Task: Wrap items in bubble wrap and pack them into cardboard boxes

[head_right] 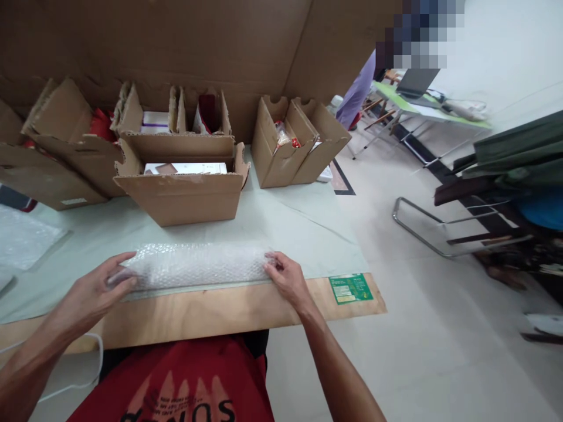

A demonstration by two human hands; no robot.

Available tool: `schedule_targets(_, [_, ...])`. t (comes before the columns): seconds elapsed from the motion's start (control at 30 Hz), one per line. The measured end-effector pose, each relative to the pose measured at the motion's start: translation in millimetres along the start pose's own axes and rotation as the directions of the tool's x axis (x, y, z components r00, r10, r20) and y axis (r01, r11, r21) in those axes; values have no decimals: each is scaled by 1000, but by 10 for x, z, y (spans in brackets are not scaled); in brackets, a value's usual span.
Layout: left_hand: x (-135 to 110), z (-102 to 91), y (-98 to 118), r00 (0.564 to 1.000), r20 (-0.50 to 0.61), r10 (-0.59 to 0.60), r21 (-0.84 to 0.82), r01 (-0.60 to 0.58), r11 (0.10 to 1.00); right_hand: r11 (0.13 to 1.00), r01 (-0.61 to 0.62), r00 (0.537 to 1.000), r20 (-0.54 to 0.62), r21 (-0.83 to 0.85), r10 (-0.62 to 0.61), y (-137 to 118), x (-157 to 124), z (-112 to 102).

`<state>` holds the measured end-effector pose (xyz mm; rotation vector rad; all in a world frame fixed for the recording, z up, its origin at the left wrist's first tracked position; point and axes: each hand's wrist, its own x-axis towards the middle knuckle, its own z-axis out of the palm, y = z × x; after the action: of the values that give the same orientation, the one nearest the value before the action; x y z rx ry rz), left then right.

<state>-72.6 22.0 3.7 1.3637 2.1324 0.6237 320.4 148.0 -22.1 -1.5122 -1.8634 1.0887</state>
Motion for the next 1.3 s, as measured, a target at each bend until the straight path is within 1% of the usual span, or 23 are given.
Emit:
schedule_targets(0.07, [20,21,-18,999,-40,-26,20,27,999,997,-16,999,-51,-73,12,13,34,67])
schedule_targets(0.1, [30,41,-4,997,-63,-37,62,41,997,993,-24,998,-68,-116,16,14,33,86])
schedule_targets(0.17, [51,94,53,994,-103,-27,199,47,979,977,-26,996,-95,-213,6,13,10,102])
schedule_targets(0.23, [65,143,109,992,-123,29,373,19,927,947,-2,991,-127,-321,-41,14,-15,93])
schedule_targets(0.3, [69,164,135,988,-126,88,523,-9,852,916,21,983,-157,-401,-91,17,-11,71])
schedule_targets(0.37, [69,155,130,989,-116,92,614,-1,789,898,18,978,-178,-440,-107,10,41,55])
schedule_targets(0.43, [69,134,114,996,-82,34,637,26,770,886,5,978,-180,-463,-100,-16,137,63])
schedule_targets(0.5, [67,122,103,999,-20,-41,619,45,784,875,18,983,-151,-484,-104,-63,246,98])
schedule_targets(0.57, [56,121,99,996,28,-82,593,50,804,881,47,989,-104,-471,-108,-118,320,133])
schedule_targets(0.63, [38,112,99,997,24,-71,577,44,815,928,47,995,-64,-369,-76,-173,317,144])
schedule_targets(0.7, [31,73,109,999,-42,-34,580,52,813,987,9,1000,-12,-157,-11,-233,216,136])
schedule_targets(0.77, [69,3,142,991,-132,24,595,60,801,995,-56,996,69,81,50,-316,27,158])
schedule_targets(0.83, [178,-82,206,970,-221,96,599,58,799,960,-122,985,153,251,85,-428,-213,261])
schedule_targets(0.9, [349,-151,288,938,-310,157,576,54,815,910,-205,959,258,360,113,-553,-462,458])
schedule_targets(0.97, [525,-179,364,897,-401,185,538,66,841,847,-306,913,386,434,132,-653,-678,708])
schedule_targets(1.03, [619,-152,404,860,-466,209,509,67,858,791,-388,870,472,473,144,-702,-835,933])
schedule_targets(1.07, [611,-117,404,845,-482,229,500,50,865,775,-406,861,487,484,147,-706,-887,1017])
schedule_targets(1.1, [558,-68,392,835,-483,262,491,11,871,766,-410,862,485,494,149,-699,-922,1075])
schedule_targets(1.13, [463,-8,367,828,-468,308,479,-56,876,763,-408,865,479,501,148,-686,-943,1109])
schedule_targets(1.17, [330,60,333,822,-436,366,455,-150,878,765,-404,867,476,502,146,-671,-951,1123])
schedule_targets(1.2, [169,130,294,815,-389,429,411,-263,873,769,-399,868,475,499,142,-657,-950,1122])
schedule_targets(1.27, [-186,254,211,794,-266,547,253,-490,834,780,-386,868,479,492,127,-648,-930,1092])
schedule_targets(1.3, [-354,300,171,795,-192,575,152,-555,818,784,-378,866,487,492,112,-658,-915,1073])
